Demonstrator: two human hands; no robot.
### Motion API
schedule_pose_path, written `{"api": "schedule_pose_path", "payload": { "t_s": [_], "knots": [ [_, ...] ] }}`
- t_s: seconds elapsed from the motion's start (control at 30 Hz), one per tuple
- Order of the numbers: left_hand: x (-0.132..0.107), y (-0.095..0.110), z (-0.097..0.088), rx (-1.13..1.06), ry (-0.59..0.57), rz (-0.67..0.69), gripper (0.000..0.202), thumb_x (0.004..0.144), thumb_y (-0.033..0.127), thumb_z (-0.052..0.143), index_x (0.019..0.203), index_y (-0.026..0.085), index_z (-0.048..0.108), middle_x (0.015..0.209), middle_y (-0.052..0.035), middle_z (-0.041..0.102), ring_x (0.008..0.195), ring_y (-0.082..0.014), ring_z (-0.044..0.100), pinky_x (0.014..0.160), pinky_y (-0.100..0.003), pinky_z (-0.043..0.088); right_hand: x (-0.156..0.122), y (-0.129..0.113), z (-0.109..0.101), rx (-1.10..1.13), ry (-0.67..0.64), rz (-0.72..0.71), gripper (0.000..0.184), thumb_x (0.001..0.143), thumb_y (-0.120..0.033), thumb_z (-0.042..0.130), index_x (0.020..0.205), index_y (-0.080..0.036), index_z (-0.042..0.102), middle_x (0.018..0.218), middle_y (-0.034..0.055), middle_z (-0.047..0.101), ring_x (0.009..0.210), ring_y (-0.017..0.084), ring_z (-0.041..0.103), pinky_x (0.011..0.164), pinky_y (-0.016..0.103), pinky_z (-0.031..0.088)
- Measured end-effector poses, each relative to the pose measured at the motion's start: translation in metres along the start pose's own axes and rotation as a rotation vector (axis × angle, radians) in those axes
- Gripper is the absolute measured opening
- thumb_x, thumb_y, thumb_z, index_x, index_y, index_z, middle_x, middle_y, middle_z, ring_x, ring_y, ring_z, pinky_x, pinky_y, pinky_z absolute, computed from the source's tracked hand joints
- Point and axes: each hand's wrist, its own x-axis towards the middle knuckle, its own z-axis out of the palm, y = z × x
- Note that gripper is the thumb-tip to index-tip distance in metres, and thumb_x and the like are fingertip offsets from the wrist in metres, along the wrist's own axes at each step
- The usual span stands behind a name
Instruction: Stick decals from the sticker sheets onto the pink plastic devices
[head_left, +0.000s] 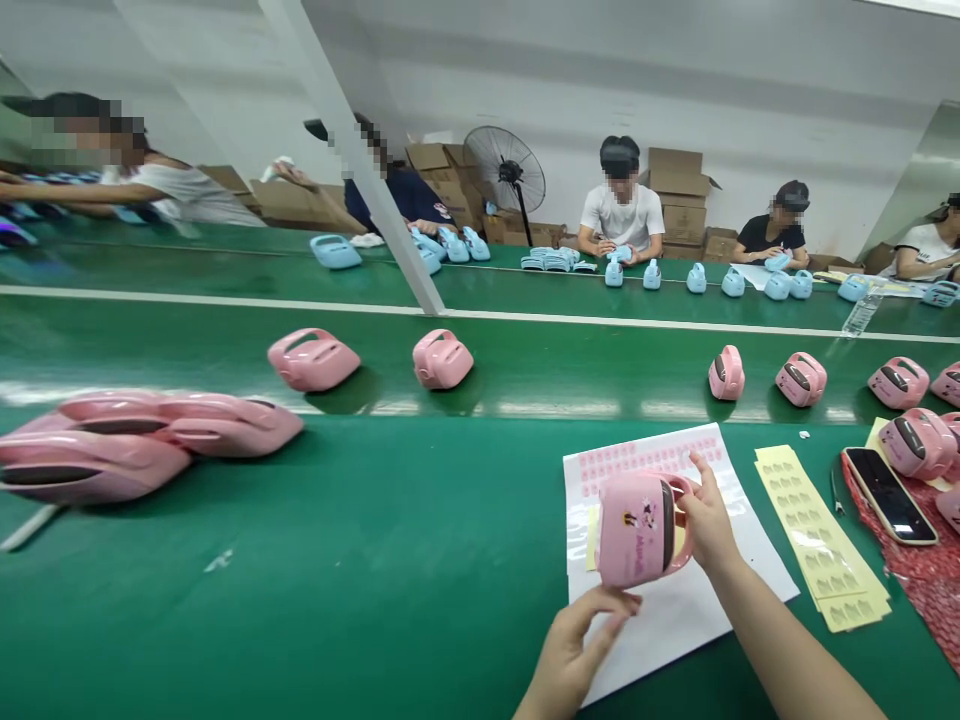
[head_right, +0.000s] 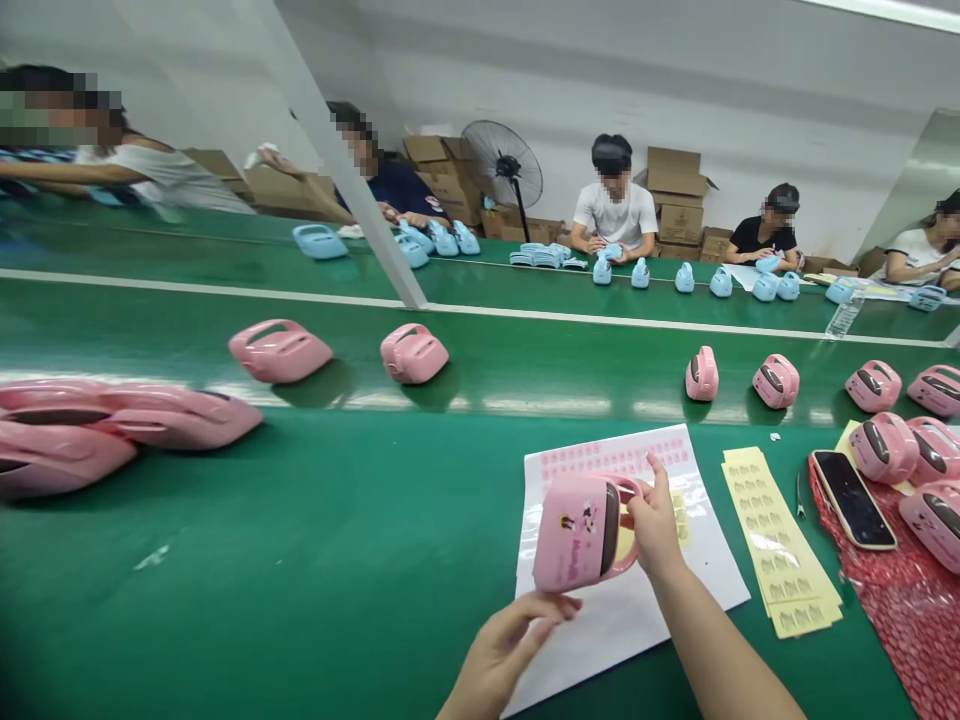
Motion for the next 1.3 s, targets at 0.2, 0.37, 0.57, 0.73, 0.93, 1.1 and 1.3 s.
{"api": "schedule_pose_path", "payload": {
  "t_s": [0.2,0.37,0.57,0.73,0.93,1.1,1.3],
  "knots": [
    [0.016,0.011,0.026,-0.671,0.157,-0.271,0.066,0.081,0.067,0.013,0.110,0.028,0.057,0.102,-0.0071,0.066,0.095,-0.0240,0.061,0.083,-0.042,0.046,-0.009,-0.009,0.003,-0.014,-0.152,0.065,0.072,0.056,-0.017,0.047,0.126,-0.021,0.033,0.067,-0.0039,0.058,0.052,0.012,0.051,0.049,0.023,0.040],
    [0.028,0.022,0.037,-0.843,0.043,-0.262,0.068,0.080,0.067,0.013,0.126,0.029,0.045,0.120,-0.0086,0.058,0.108,-0.0289,0.054,0.093,-0.051,0.037,-0.004,0.006,0.000,-0.232,-0.005,-0.179,0.055,0.067,-0.031,0.051,0.119,-0.020,0.041,0.084,0.0035,0.055,0.072,0.016,0.054,0.067,0.031,0.046],
    [0.039,0.013,0.033,-0.843,0.257,-0.338,0.057,0.075,0.056,0.045,0.123,0.026,0.047,0.118,-0.0075,0.060,0.107,-0.0303,0.055,0.086,-0.044,0.046,-0.002,-0.013,-0.019,-0.306,0.135,-0.267,0.036,0.067,-0.035,0.056,0.101,-0.022,0.054,0.095,0.0060,0.055,0.074,0.016,0.050,0.065,0.030,0.044],
    [0.050,0.019,0.039,-0.911,0.523,-0.351,0.066,0.061,0.047,0.068,0.121,0.026,0.047,0.116,-0.0068,0.059,0.111,-0.0286,0.051,0.079,-0.034,0.049,-0.018,-0.028,-0.009,-0.037,-0.034,-0.064,0.019,0.060,-0.036,0.068,0.067,-0.020,0.061,0.065,-0.0019,0.054,0.057,0.011,0.042,0.056,0.025,0.037],
    [0.050,0.020,0.054,-0.959,0.631,-0.294,0.069,0.057,0.047,0.074,0.118,0.027,0.047,0.108,-0.0068,0.061,0.102,-0.0269,0.057,0.074,-0.031,0.050,-0.031,-0.014,0.014,0.038,0.055,-0.016,0.019,0.051,-0.035,0.075,0.057,-0.020,0.066,0.086,0.0044,0.061,0.100,0.023,0.049,0.086,0.033,0.035],
    [0.050,0.017,0.063,-0.957,0.672,-0.300,0.076,0.055,0.047,0.075,0.121,0.029,0.043,0.113,-0.0075,0.056,0.108,-0.0284,0.053,0.079,-0.033,0.049,-0.034,-0.008,0.018,0.074,0.043,0.004,0.021,0.053,-0.038,0.074,0.057,-0.019,0.066,0.109,0.0091,0.058,0.119,0.028,0.039,0.094,0.036,0.032],
    [0.050,0.017,0.065,-0.955,0.672,-0.272,0.075,0.054,0.050,0.074,0.119,0.027,0.043,0.117,-0.0090,0.055,0.111,-0.0295,0.051,0.082,-0.035,0.048,-0.034,-0.005,0.017,0.033,0.031,-0.010,0.022,0.055,-0.039,0.074,0.056,-0.018,0.066,0.106,0.0110,0.058,0.120,0.029,0.037,0.097,0.039,0.030]
  ]
}}
